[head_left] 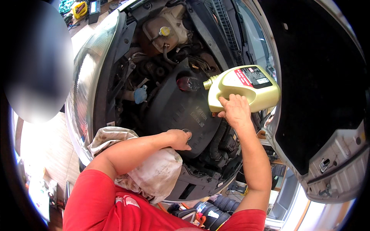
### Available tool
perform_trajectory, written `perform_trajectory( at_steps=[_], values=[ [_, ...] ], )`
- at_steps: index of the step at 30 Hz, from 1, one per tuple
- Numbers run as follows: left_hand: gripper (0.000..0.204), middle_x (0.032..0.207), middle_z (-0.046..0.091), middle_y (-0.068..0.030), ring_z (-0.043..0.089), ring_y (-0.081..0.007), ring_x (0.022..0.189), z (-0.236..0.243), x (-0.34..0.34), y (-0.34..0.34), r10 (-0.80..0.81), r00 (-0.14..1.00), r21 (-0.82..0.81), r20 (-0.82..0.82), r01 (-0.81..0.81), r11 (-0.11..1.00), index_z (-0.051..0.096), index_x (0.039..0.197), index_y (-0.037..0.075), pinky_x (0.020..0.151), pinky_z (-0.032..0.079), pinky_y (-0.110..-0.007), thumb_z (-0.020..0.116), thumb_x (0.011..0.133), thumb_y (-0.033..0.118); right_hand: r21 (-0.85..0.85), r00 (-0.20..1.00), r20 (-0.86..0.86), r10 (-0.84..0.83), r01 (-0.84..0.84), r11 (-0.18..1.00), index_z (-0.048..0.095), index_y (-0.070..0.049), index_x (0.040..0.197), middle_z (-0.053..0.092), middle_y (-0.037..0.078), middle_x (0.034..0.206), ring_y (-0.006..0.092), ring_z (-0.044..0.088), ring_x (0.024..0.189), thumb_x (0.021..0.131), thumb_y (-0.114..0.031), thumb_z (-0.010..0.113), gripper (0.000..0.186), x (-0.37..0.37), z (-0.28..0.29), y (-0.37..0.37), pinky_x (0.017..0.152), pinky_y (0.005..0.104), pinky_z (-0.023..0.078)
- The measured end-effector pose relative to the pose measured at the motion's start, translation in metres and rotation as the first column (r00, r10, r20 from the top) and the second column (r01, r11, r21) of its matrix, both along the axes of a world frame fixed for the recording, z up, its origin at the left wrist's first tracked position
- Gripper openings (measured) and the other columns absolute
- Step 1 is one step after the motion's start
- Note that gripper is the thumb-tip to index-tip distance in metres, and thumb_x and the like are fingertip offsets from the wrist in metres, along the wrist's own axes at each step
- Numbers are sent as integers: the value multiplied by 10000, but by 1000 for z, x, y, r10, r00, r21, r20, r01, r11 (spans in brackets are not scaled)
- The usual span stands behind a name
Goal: The person pours oil from a container into the engine oil fill port and checks the oil level using a dipstick, wiping the dipstick with a cloth.
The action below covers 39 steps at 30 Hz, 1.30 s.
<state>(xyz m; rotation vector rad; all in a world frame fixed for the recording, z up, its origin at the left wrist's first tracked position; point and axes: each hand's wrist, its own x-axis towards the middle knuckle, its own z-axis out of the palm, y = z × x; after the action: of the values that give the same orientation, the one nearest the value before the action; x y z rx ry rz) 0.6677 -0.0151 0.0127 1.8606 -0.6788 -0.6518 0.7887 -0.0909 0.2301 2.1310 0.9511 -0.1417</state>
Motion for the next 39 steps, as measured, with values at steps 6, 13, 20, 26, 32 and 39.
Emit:
perform_trajectory(
  at_steps=[6, 13, 20, 26, 32, 39],
  values=[
    [758, 1109, 685, -232, 649, -398, 1064, 0, 0, 0, 4, 1000, -7, -9, -4, 1000, 404, 1434, -7, 902, 508, -464, 656, 896, 464, -2, 1000, 4, 21, -21, 1000, 682, -157, 1005, 614, 63, 897, 254, 598, 934, 687, -374, 818, 408, 0, -1, 0, 817, 401, 425],
    [763, 1116, 680, -247, 647, -401, 1068, -1, 0, 0, -2, 1000, -3, -8, 2, 1000, 398, 1432, -16, 905, 507, -465, 656, 896, 464, -8, 1000, 7, -14, 14, 1000, 668, -183, 1094, 595, 62, 893, 261, 590, 954, 659, -353, 840, 498, 0, -1, 1, 832, 408, 421],
    [716, 1118, 683, -236, 641, -402, 1082, 0, -1, 1, 8, 1000, -2, -14, -8, 1000, 433, 1383, -15, 911, 505, -467, 657, 893, 457, -14, 1000, 3, -19, 19, 1000, 666, -181, 1092, 600, 71, 896, 268, 595, 946, 656, -346, 842, 499, -1, 0, 1, 829, 416, 425],
    [628, 1124, 684, -227, 635, -394, 1104, 0, -3, 0, 55, 998, -26, 15, -55, 998, 540, 1238, -21, 921, 505, -470, 691, 859, 456, 7, 1000, 19, 15, -16, 1000, 688, -137, 974, 625, 74, 906, 259, 608, 936, 674, -330, 831, 384, 4, -1, 0, 819, 401, 430],
    [798, 1136, 681, -245, 641, -401, 1092, 1, -5, -7, 11, 999, -26, 39, -10, 1000, 376, 1467, -10, 928, 501, -448, 647, 894, 476, 35, 1000, 0, -10, 10, 999, 692, -152, 1041, 619, 97, 885, 284, 604, 929, 660, -336, 840, 448, -1, 3, -1, 825, 414, 424],
    [701, 1168, 669, -235, 629, -401, 1118, 6, -5, 1, 21, 1000, -10, 3, -21, 1000, 461, 1368, -11, 934, 499, -458, 665, 886, 456, -4, 1000, -1, -19, 19, 1000, 695, -181, 1099, 624, 80, 906, 266, 603, 946, 674, -388, 828, 490, -1, 1, 7, 836, 410, 421]
  ],
)
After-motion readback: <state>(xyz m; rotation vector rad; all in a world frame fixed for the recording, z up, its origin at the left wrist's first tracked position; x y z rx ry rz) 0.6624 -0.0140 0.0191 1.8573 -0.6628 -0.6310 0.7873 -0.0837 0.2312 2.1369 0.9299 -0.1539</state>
